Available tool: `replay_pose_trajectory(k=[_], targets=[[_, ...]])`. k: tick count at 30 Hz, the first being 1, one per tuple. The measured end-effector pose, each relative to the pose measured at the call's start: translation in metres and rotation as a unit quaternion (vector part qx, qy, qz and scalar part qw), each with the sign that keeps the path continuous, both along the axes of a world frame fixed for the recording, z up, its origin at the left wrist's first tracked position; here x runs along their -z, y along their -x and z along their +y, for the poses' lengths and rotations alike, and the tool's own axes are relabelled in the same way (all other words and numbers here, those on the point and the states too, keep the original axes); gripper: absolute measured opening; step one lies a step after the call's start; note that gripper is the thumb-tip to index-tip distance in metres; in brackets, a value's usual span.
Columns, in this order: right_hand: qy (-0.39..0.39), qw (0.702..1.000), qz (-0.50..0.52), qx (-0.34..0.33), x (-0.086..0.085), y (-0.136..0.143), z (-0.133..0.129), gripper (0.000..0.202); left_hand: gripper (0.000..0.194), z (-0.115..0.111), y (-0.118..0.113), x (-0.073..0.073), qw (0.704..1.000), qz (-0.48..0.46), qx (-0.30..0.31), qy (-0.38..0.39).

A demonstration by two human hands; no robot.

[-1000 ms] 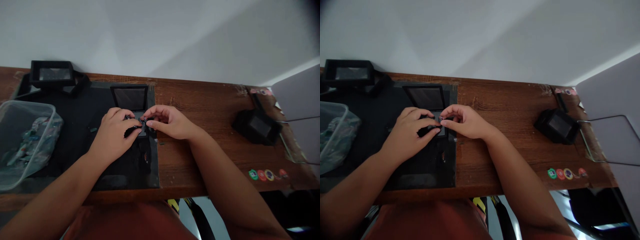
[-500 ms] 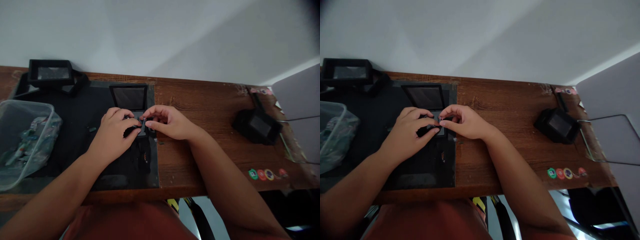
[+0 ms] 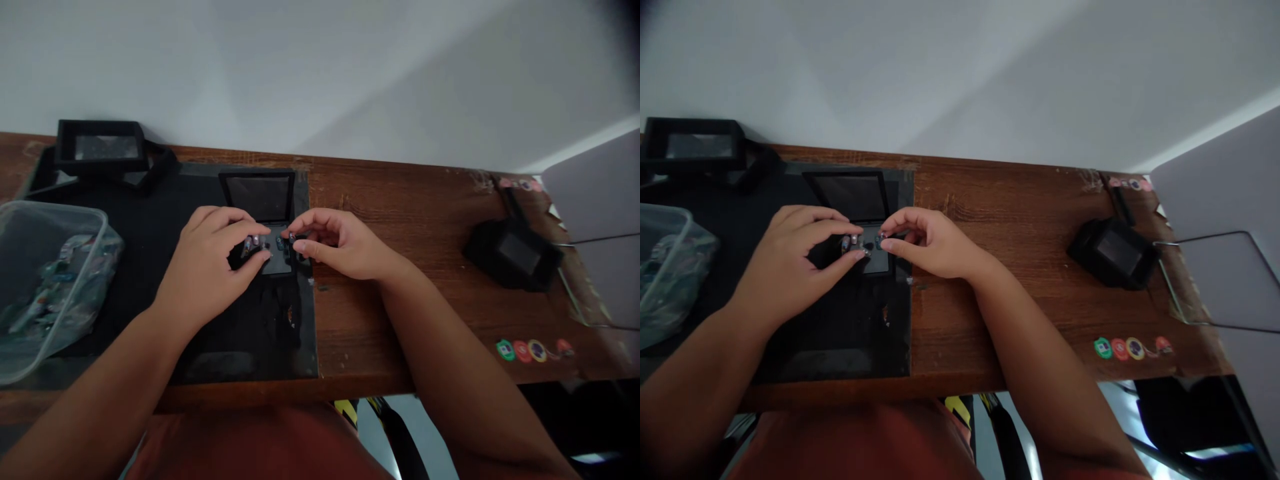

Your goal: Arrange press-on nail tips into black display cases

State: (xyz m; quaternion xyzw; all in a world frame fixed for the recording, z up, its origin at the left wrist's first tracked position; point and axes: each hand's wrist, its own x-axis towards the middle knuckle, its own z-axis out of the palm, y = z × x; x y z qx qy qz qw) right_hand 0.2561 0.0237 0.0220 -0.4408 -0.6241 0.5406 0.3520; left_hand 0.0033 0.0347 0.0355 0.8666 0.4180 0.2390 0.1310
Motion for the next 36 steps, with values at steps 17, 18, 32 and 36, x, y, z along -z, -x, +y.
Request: replay_pose_trajectory(k=[17,18,32,36], targets=[[-0.007,0.998,-0.037,-0.049,-0.003,-0.002,0.000,0.031,0.020,0.006,-0.003,0.005,0.999,0.021,-0.038,0.005],[-0.007,0.998,-0.037,-0.050,-0.003,-0.002,0.000,0.031,0.020,0.006,-0.003,0.006,0.999,0.018,-0.038,0.003],[-0.010,0.998,-0.040,-0.052,-0.003,-0.002,0.000,0.032,0.019,0.005,-0.004,0.009,1.000,0.016,-0.018,-0.010],[-0.018,0.998,-0.042,-0.050,-0.003,-0.001,-0.001,0.032,0.019,0.005,-0.005,0.008,0.999,0.013,-0.039,-0.002]])
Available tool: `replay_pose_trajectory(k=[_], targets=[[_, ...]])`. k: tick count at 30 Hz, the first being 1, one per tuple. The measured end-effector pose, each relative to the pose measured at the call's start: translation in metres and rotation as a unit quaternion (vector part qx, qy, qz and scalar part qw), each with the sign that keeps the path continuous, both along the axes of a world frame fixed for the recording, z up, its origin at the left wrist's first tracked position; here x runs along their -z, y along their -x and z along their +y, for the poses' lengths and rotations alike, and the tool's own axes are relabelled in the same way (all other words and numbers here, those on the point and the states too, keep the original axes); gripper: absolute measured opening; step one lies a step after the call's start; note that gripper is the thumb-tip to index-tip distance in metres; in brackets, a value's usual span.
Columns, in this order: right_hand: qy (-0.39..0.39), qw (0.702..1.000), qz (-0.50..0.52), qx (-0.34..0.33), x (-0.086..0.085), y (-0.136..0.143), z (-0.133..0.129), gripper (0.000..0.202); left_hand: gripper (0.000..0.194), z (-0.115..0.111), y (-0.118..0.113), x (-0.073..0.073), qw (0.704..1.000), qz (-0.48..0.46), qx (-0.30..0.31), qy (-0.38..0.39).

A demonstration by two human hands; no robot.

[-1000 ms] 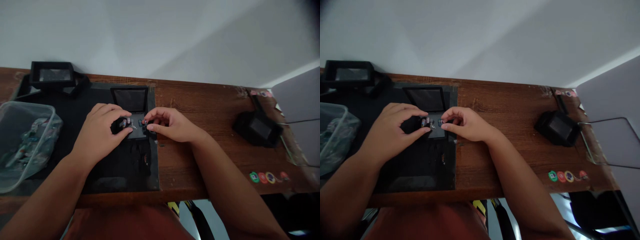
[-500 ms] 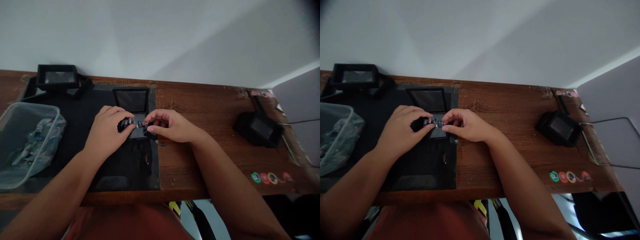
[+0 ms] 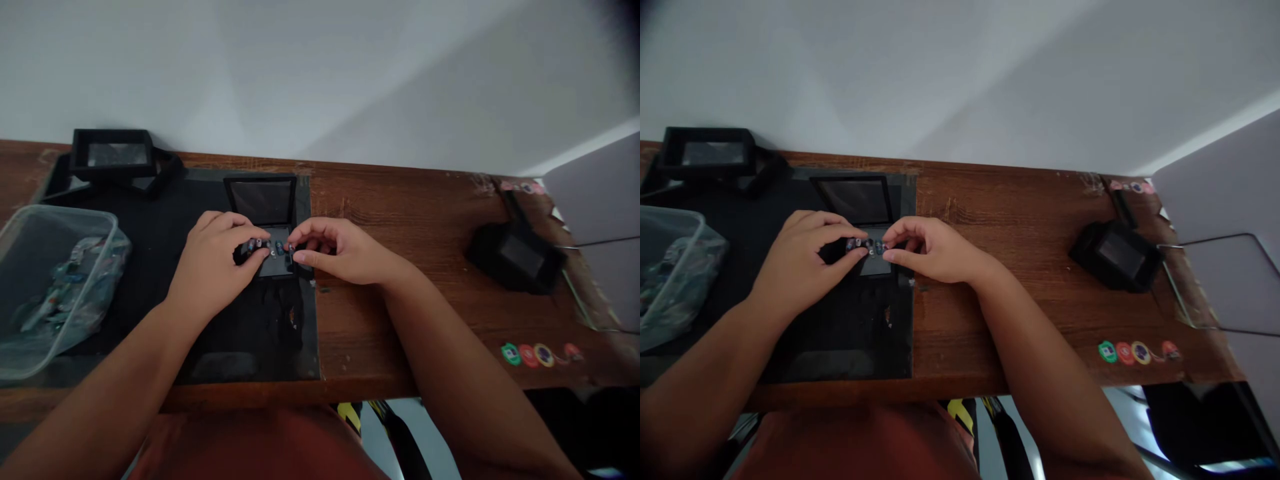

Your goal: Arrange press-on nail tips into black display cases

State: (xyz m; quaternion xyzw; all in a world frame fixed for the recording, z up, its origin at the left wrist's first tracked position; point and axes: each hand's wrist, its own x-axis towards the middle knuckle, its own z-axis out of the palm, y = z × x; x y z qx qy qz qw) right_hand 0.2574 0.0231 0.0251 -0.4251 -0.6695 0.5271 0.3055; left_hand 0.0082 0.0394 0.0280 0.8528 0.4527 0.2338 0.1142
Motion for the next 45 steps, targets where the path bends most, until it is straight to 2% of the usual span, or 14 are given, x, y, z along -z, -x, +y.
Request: replay_pose_trajectory(k=[3,9,21,27,33,45], targets=[[0.000,1.000,0.000,-0.001,-0.001,0.000,0.000,0.031,0.019,-0.001,0.000,0.001,1.000,0.001,-0.015,0.001],[-0.004,1.000,0.004,0.012,0.000,-0.001,0.000,0.032,0.023,0.001,0.002,0.005,1.000,0.011,0.011,-0.003],[-0.003,1.000,-0.007,0.012,-0.001,-0.001,0.000,0.034,0.016,0.001,0.004,0.002,0.999,0.026,0.012,0.023],[-0.011,1.000,-0.010,0.005,0.000,-0.001,0.000,0.036,0.020,0.001,0.001,0.003,0.999,0.030,0.028,0.015],[-0.014,1.000,-0.004,0.010,-0.001,-0.005,0.001,0.033,0.024,-0.004,-0.003,-0.003,1.000,-0.016,-0.006,-0.001],[-0.017,1.000,-0.021,0.002,-0.004,-0.003,-0.001,0.032,0.016,-0.003,-0.010,0.000,1.000,0.000,-0.012,0.008]])
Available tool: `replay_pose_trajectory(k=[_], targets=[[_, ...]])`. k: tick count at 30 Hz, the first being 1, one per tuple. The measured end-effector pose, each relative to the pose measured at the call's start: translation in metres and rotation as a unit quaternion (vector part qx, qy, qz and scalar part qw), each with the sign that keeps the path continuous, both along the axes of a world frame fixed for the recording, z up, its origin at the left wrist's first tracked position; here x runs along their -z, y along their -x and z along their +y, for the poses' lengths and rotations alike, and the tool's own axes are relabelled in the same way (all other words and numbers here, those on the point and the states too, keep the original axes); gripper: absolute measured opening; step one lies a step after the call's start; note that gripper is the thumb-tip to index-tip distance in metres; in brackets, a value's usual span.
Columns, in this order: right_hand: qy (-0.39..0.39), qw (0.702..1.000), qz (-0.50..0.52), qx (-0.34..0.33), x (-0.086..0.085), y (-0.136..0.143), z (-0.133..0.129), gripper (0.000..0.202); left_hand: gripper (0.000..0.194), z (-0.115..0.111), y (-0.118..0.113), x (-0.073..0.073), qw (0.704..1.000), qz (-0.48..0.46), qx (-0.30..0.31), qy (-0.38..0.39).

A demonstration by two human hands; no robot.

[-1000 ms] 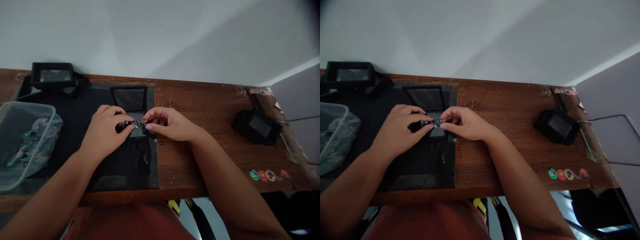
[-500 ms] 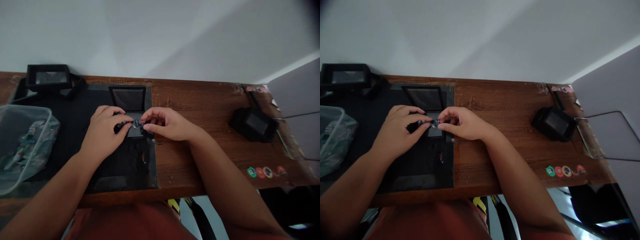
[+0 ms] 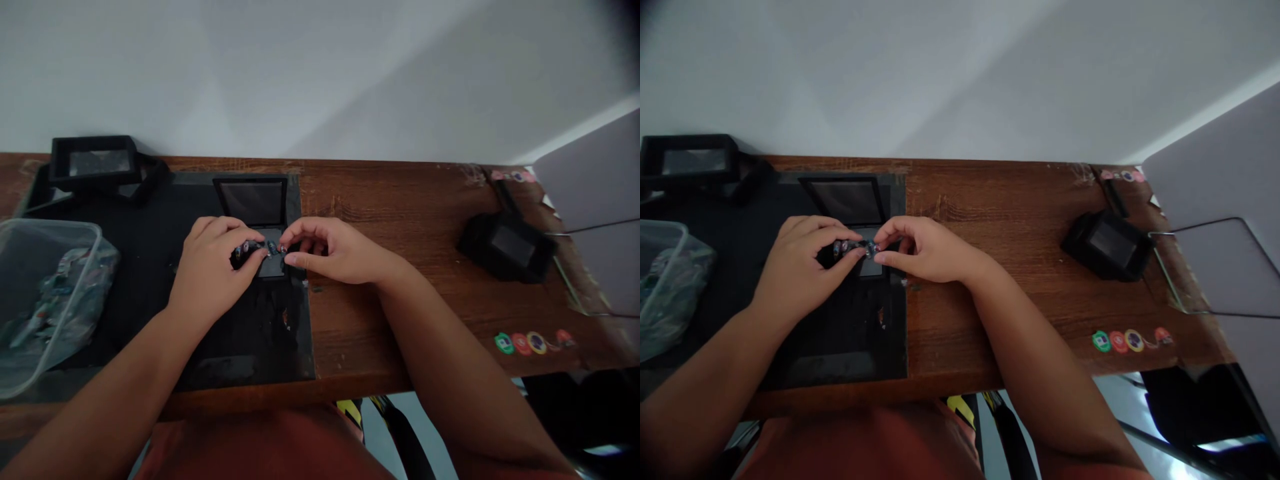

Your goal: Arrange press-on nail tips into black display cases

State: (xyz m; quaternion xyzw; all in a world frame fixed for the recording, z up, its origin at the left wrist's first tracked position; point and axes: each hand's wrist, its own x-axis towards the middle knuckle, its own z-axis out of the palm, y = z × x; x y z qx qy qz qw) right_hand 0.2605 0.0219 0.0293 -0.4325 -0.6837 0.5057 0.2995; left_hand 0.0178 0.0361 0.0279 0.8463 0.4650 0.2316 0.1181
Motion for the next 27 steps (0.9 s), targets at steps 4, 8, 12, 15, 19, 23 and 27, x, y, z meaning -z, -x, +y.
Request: replay_pose_trajectory(k=[4,8,12,15,19,23,27], targets=[[-0.007,1.000,-0.011,-0.006,-0.002,0.000,-0.001,0.031,0.018,0.001,0.000,0.001,1.000,0.002,0.012,-0.002],[-0.021,1.000,0.005,0.006,0.001,0.000,-0.001,0.034,0.020,0.003,0.004,0.003,1.000,0.010,0.026,-0.007],[-0.017,0.998,0.050,0.021,0.002,0.002,-0.002,0.038,0.021,0.004,0.011,0.004,0.999,0.023,0.043,-0.004],[0.004,0.998,0.067,0.016,0.000,0.006,-0.005,0.041,0.021,0.004,0.013,0.004,0.998,0.029,0.050,-0.002],[0.025,0.998,0.062,-0.021,-0.004,0.011,-0.009,0.037,0.020,0.003,0.013,0.002,0.998,0.025,0.050,0.007],[0.016,0.998,0.055,-0.022,-0.004,0.012,-0.010,0.033,0.023,0.004,0.015,-0.003,0.999,0.011,0.040,0.007],[0.029,0.997,0.065,-0.002,-0.001,0.007,-0.006,0.036,0.024,0.005,0.020,-0.008,1.000,0.018,0.015,0.019]])
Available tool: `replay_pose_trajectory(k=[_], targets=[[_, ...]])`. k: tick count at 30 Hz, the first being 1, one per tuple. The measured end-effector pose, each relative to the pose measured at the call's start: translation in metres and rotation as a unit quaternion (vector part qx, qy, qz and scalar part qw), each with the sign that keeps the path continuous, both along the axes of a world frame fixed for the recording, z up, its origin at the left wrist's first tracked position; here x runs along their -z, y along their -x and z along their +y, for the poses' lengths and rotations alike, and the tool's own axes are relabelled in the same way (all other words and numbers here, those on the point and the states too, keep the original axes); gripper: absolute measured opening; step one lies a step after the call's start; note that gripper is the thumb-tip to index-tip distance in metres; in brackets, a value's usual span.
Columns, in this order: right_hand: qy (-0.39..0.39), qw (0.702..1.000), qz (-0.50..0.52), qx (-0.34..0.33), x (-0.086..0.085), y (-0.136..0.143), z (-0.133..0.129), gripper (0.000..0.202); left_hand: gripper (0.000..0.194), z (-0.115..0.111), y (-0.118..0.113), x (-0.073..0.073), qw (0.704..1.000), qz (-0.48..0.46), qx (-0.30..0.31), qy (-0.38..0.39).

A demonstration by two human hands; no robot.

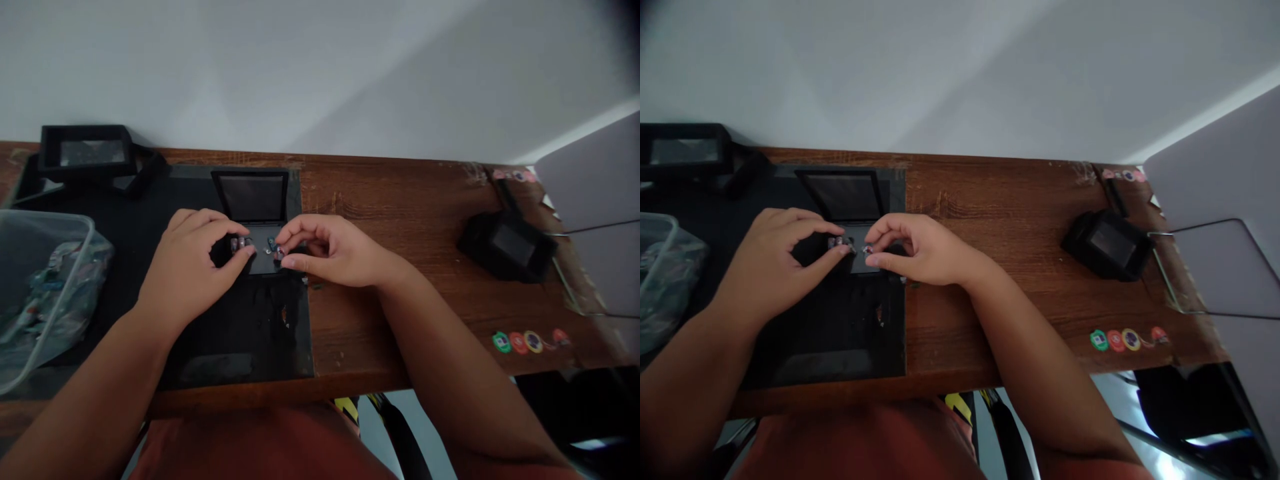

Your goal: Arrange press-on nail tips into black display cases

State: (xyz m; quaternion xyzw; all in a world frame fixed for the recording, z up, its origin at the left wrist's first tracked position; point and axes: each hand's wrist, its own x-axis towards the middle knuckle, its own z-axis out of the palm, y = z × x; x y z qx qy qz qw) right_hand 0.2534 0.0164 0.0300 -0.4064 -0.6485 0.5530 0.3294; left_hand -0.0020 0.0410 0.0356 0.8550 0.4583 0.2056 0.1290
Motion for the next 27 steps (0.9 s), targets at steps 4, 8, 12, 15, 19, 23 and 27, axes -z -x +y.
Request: replay_pose_trajectory(k=[4,8,12,15,19,23,27], targets=[[0.017,1.000,-0.004,-0.005,0.0063,-0.0023,0.0033,0.042,0.023,0.0010,0.0032,0.0009,1.000,0.016,-0.005,0.023],[0.008,1.000,-0.015,-0.013,0.0080,0.0005,0.0020,0.039,0.024,0.0019,0.0048,0.0040,0.999,0.027,-0.001,0.044],[-0.002,1.000,-0.018,-0.017,0.0073,0.0029,0.0011,0.035,0.028,0.0032,0.0048,0.0038,0.995,0.009,-0.018,0.102],[-0.017,1.000,-0.015,-0.020,0.0077,0.0037,0.0014,0.036,0.031,0.0036,0.0040,0.0013,0.992,0.014,-0.017,0.127],[-0.033,0.999,-0.009,-0.027,0.0071,0.0034,0.0013,0.034,0.034,0.0035,0.0049,-0.0003,0.990,0.018,-0.009,0.140],[-0.019,0.999,-0.001,-0.027,0.0047,-0.0002,0.0015,0.033,0.033,0.0035,0.0071,0.0019,0.989,0.002,-0.014,0.149],[-0.018,1.000,-0.002,-0.017,0.0044,-0.0053,0.0031,0.036,0.029,0.0015,0.0046,0.0014,0.990,-0.011,-0.006,0.139]])
